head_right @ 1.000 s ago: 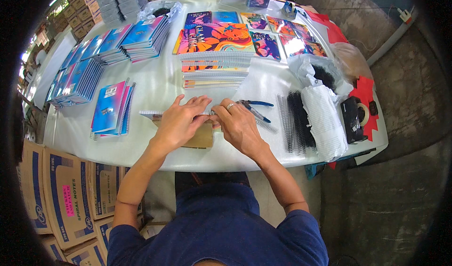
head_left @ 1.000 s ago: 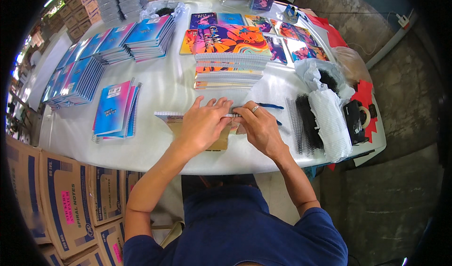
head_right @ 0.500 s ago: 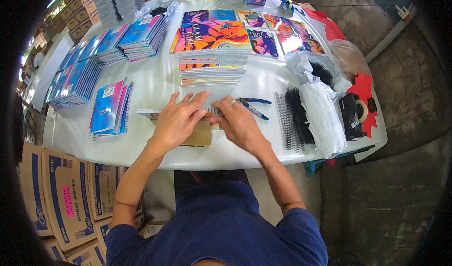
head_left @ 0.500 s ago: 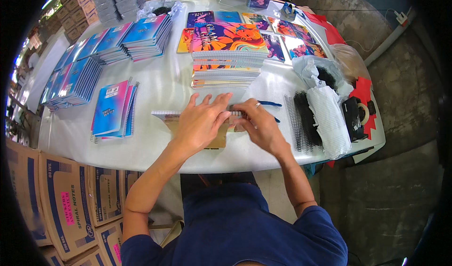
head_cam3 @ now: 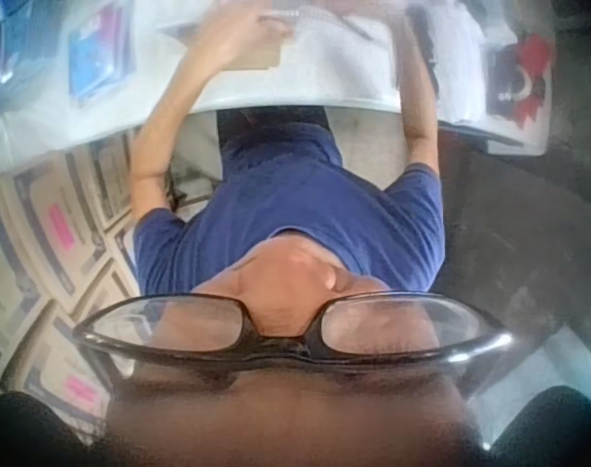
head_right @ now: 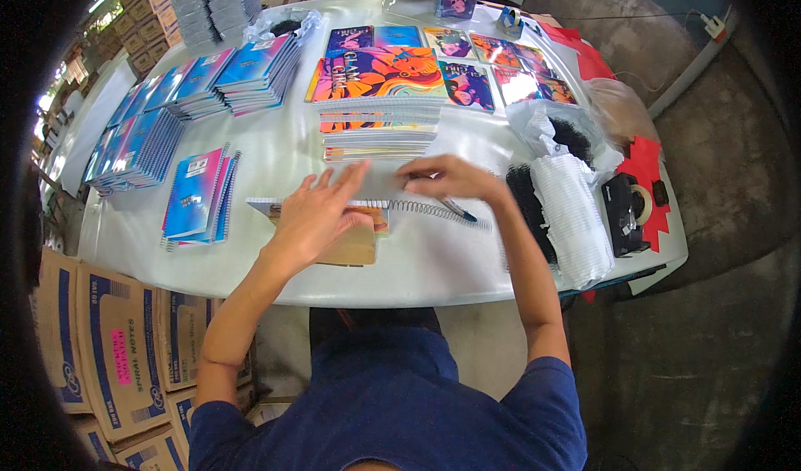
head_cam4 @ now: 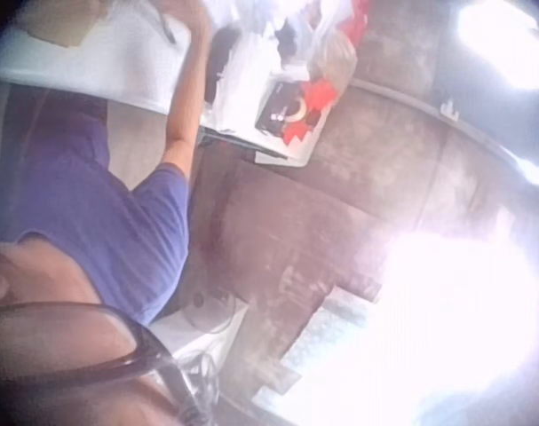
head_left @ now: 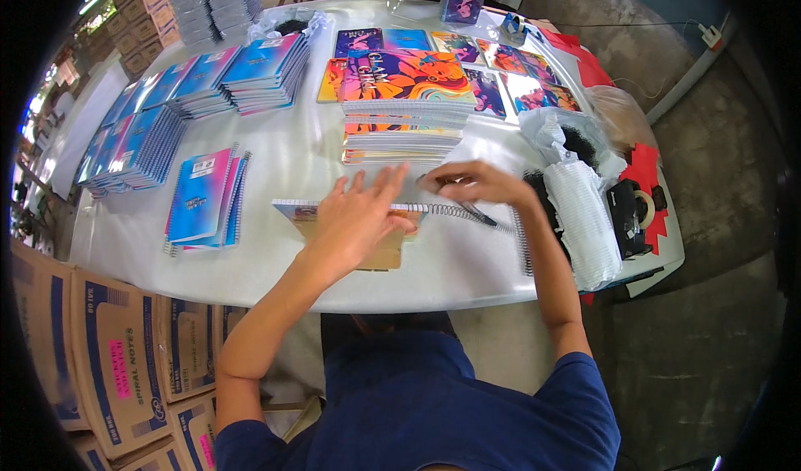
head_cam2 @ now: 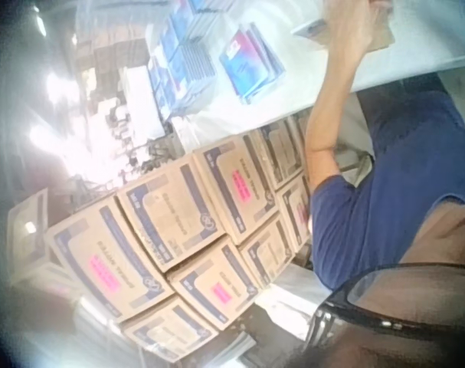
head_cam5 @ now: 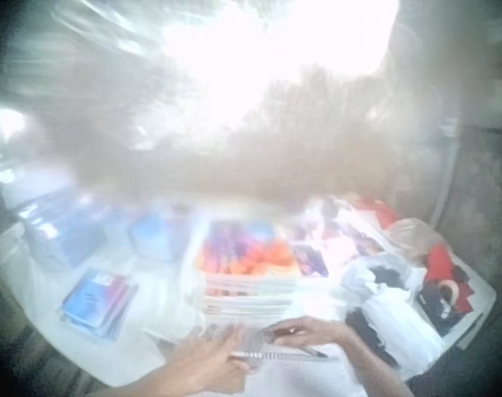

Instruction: The person assembles spiral notebooks by stacking covers and paper, inserting a wire coil into the holes, and using pliers to trim and secure the wire.

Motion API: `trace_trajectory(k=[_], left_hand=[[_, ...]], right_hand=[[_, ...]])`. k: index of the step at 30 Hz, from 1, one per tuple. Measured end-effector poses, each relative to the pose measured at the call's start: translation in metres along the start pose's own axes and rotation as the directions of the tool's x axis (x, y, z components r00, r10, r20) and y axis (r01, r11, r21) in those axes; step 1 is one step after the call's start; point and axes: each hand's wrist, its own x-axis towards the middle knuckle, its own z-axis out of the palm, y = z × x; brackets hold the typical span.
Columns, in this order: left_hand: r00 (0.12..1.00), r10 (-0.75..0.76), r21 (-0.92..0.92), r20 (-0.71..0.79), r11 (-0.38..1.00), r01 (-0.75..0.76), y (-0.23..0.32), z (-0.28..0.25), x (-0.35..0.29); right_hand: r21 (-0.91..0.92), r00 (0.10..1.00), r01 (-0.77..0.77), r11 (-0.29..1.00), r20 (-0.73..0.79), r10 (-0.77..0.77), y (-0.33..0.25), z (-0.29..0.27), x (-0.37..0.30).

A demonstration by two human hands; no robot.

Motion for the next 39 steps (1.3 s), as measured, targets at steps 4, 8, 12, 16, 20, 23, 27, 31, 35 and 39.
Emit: trace_trajectory(k=[4, 8, 12, 16, 20, 23, 27, 31, 35, 39], left_hand=[[0.994, -0.102, -0.096, -0.047, 0.991, 0.098, 0.0, -0.006, 0.003], [0.985, -0.144, -0.168, -0.089, 0.978, 0.128, 0.002, -0.004, 0.003], [0.976, -0.168, -0.153, -0.139, 0.977, 0.147, 0.0, -0.004, 0.001], [0.97, -0.182, -0.113, -0.164, 0.98, 0.165, -0.002, -0.006, 0.0], [0.97, -0.207, -0.124, -0.129, 0.974, 0.191, -0.004, -0.01, -0.005], [0.966, -0.214, -0.105, -0.147, 0.974, 0.2, -0.006, -0.012, -0.004], [0.964, -0.199, -0.117, -0.176, 0.977, 0.18, -0.012, -0.01, -0.01], [0.96, -0.218, -0.087, -0.174, 0.975, 0.205, -0.014, -0.013, -0.012], [0.961, -0.223, -0.096, -0.163, 0.973, 0.21, -0.019, -0.013, -0.015], [0.95, -0.239, -0.099, -0.2, 0.97, 0.223, -0.022, -0.016, -0.017]], right_hand=[[-0.016, 0.971, 0.192, 0.981, 0.146, -0.188, -0.029, -0.002, 0.002], [-0.02, 0.94, 0.294, 0.956, 0.188, -0.285, -0.044, -0.006, 0.008], [-0.123, 0.975, 0.143, 0.982, 0.189, -0.118, -0.035, 0.01, 0.019], [0.343, 0.941, 0.306, 0.888, 0.034, -0.338, -0.015, -0.001, 0.009], [-0.088, 0.981, 0.14, 0.986, 0.149, -0.125, -0.036, 0.019, 0.032], [0.362, 0.919, 0.329, 0.872, 0.088, -0.384, -0.016, 0.006, 0.029], [0.165, 0.958, 0.243, 0.956, 0.11, -0.263, -0.042, 0.022, 0.039], [0.3, 0.951, 0.244, 0.922, 0.114, -0.289, -0.028, 0.015, 0.035], [0.166, 0.975, 0.161, 0.973, 0.128, -0.183, -0.038, 0.03, 0.046], [0.182, 0.97, 0.19, 0.965, 0.118, -0.213, -0.045, 0.032, 0.051]])
